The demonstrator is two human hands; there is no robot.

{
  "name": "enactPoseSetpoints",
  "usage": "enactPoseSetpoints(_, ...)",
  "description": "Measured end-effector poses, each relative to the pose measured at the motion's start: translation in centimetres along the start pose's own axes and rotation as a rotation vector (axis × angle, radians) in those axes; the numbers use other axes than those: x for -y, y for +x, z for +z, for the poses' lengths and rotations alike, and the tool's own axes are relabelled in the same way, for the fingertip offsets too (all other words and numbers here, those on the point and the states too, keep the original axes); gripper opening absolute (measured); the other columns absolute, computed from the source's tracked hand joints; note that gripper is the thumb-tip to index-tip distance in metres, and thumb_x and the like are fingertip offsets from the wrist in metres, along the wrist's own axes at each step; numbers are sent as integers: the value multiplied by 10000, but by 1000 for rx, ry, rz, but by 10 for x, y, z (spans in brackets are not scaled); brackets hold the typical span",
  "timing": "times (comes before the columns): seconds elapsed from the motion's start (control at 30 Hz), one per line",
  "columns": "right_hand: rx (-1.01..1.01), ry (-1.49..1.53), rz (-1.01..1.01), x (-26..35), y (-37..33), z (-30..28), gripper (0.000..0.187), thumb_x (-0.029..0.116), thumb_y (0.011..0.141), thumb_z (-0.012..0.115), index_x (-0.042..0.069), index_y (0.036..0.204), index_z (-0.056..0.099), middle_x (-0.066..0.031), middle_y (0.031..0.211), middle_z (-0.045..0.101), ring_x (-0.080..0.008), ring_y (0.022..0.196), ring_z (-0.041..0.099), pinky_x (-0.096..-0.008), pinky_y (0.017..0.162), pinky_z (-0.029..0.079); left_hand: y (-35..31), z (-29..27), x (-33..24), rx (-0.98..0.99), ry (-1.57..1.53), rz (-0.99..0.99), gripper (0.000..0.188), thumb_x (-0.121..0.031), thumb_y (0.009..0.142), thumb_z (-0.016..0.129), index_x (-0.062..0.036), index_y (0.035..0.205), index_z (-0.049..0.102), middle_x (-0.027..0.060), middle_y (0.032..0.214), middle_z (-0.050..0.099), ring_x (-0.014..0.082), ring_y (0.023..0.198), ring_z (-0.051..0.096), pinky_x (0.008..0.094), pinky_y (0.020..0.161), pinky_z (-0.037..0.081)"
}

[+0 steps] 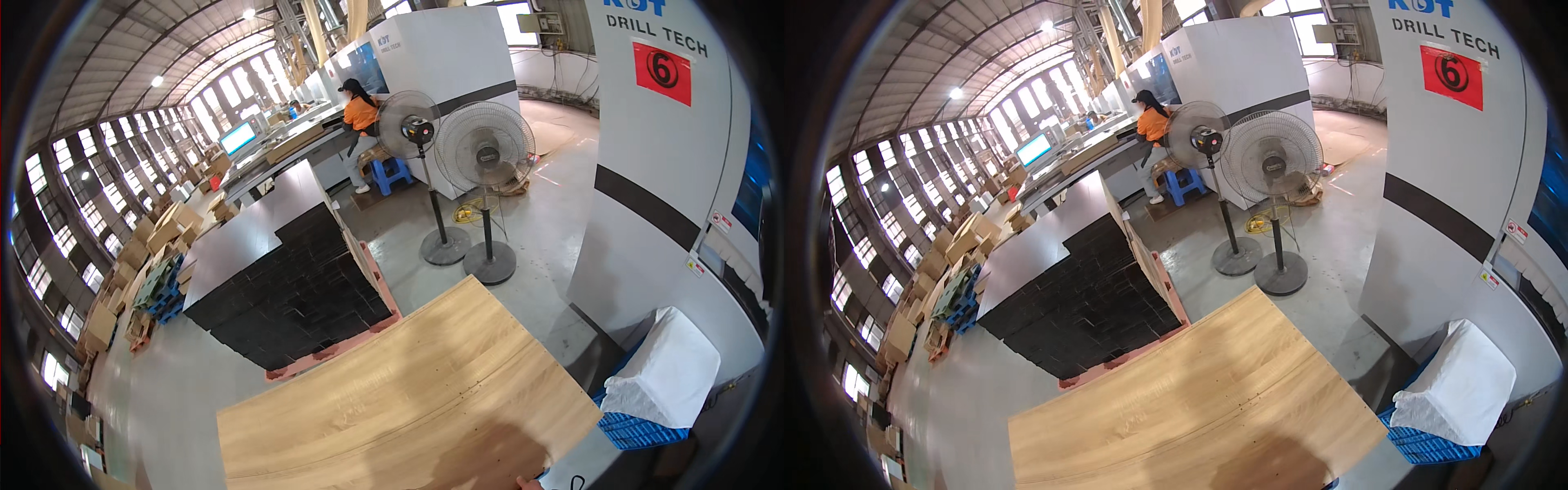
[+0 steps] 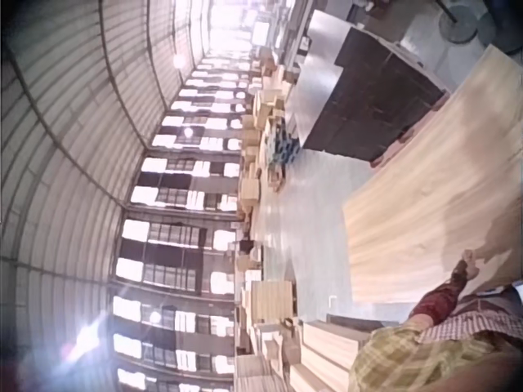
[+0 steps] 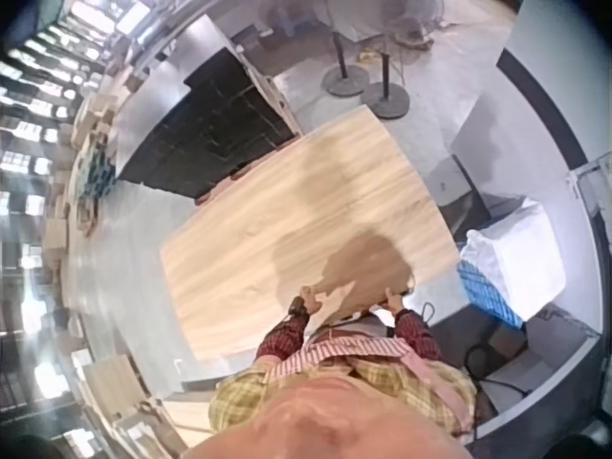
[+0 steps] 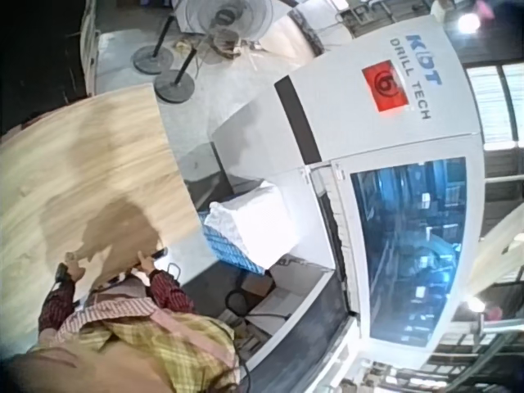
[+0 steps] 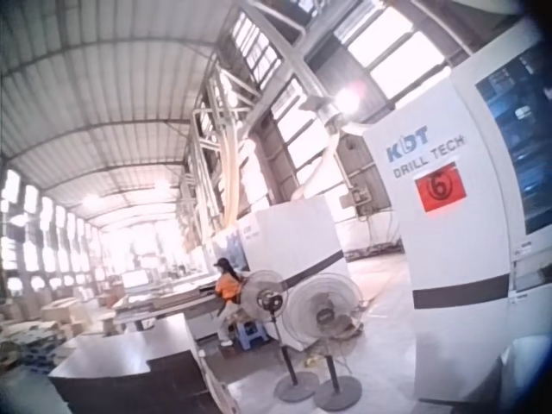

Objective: Feeding large wooden boards into an automated drilling and processing machine for furniture manufacturing.

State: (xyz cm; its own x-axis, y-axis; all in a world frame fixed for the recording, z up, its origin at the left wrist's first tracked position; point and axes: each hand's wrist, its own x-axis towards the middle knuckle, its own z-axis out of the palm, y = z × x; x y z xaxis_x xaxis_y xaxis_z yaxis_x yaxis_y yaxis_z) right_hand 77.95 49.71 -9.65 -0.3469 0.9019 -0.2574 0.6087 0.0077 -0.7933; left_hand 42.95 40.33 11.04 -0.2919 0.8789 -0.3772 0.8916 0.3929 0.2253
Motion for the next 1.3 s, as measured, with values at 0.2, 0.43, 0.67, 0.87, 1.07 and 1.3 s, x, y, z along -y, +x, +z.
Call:
enactPoseSetpoints(0.2, 4, 879, 745, 88, -8, -38, 440, 327, 851, 498, -87, 997, 488, -184, 798, 581, -273, 590, 597, -337, 483, 514, 2, -25, -10, 127, -18, 5, 600, -283, 588, 589, -63, 1134, 477, 239, 1135, 461, 373, 1032, 453, 412, 837, 409)
enactPoseSetpoints(0.43, 173, 1007, 703, 120, -65, -19, 395, 314, 859, 480, -49, 1016, 481, -154, 853, 578, -264, 753, 591, -330, 619, 485, -3, -7, 23, 133, -94, 125, 603, -323, 585, 600, -113, 1139, 487, 208, 1160, 462, 376, 1049, 435, 445, 866, 379)
enactPoseSetpoints(0.67, 433, 803, 314, 185, -132, 32, 231, 244, 804, 514, 17, 837, 541, -81, 808, 602, -199, 707, 592, -328, 592, 468, 15, 33, 72, 164, -421, 367, 747, -533, 615, 592, -129, 1224, 439, 210, 1242, 410, 399, 1205, 253, 525, 991, 72)
enactPoseSetpoints(0.87, 239, 783, 745, 247, -210, 41, 380, 350, 865, 431, 1, 972, 534, -141, 872, 595, -254, 718, 611, -362, 630, 501, -25, -11, 63, 190, -278, 407, 602, -287, 682, 573, -18, 1203, 437, 354, 1313, 155, 448, 1254, 98, 458, 1044, 82)
enactPoseSetpoints(1.07, 26, 889, 823, 220, -308, 65, 395, 363, 858, 430, 1, 981, 529, -132, 907, 584, -251, 704, 604, -346, 596, 482, -37, -8, 79, 104, -196, 577, 266, -121, 692, 494, 33, 904, 538, 266, 1028, 474, 388, 983, 454, 409, 826, 376)
enactPoseSetpoints(1.3, -283, 1067, 614, 23, -436, 148, 241, 216, 846, 467, -8, 902, 537, -128, 862, 576, -230, 687, 598, -325, 501, 487, -109, -11, -56, 247, -210, 846, 144, -80, 709, 453, 15, 789, 526, 206, 764, 534, 367, 736, 532, 407, 661, 422)
